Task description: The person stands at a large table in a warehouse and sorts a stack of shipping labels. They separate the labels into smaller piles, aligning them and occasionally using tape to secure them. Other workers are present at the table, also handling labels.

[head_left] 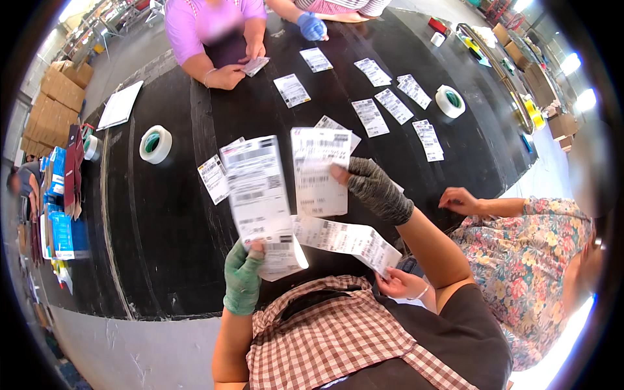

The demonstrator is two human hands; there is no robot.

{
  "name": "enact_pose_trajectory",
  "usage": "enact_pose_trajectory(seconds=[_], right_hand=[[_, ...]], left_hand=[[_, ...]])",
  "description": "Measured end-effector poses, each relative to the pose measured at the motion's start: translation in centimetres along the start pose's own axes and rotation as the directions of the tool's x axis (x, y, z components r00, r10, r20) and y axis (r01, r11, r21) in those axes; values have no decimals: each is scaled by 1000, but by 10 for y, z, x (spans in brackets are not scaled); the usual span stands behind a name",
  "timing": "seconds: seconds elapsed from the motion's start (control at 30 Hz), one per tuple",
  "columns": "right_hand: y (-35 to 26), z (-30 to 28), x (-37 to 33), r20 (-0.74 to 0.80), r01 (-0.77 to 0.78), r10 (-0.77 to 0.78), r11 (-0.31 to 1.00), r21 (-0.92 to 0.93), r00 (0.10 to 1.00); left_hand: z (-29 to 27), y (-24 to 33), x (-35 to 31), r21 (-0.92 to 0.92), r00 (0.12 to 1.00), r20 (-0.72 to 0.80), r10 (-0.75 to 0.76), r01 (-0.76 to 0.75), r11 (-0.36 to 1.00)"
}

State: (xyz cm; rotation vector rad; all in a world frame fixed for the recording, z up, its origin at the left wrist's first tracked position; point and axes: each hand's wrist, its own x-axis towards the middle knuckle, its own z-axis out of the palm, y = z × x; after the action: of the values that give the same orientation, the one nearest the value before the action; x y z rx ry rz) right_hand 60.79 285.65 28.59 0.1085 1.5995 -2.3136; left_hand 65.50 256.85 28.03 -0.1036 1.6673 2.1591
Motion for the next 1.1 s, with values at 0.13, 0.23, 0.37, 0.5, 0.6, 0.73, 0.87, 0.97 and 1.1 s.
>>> enact_pose_trajectory(seconds=[0.13, 0.23, 0.37, 0.5, 0.6, 0.73, 0.87, 0.97, 1.1], right_hand=[[43, 16, 0, 146, 73, -73, 997, 5, 987], [49, 45, -1, 136, -189, 137, 831, 524, 981], [61, 56, 10, 133, -92, 24, 839, 536, 991], [41, 78, 22, -78, -155, 181, 951, 267, 980], [54, 90, 26, -168, -84, 140, 950, 302, 976], [50, 110, 28, -295, 165, -40, 896, 412, 955], [35, 113, 26, -248, 293, -245, 938, 184, 937], [33, 111, 22, -233, 196, -182, 980, 38, 955], [28, 128, 10, -207, 146, -105, 971, 191, 973]], left_hand=[[31, 1, 13, 126, 989, 63, -137, 128, 984], [17, -17, 8, 216, 962, -65, -265, 273, 937], [16, -8, 3, 287, 964, -122, -236, 262, 921], [7, -3, -3, 433, 980, -132, -148, 192, 881], [8, 4, -3, 471, 988, -141, -59, 119, 874], [10, 14, 1, 502, 989, -142, 38, 38, 864], [10, 18, -1, 496, 983, -119, 139, -62, 866], [11, 25, -10, 464, 990, -82, 114, -63, 883], [4, 22, -20, 431, 991, -102, 81, -29, 902]])
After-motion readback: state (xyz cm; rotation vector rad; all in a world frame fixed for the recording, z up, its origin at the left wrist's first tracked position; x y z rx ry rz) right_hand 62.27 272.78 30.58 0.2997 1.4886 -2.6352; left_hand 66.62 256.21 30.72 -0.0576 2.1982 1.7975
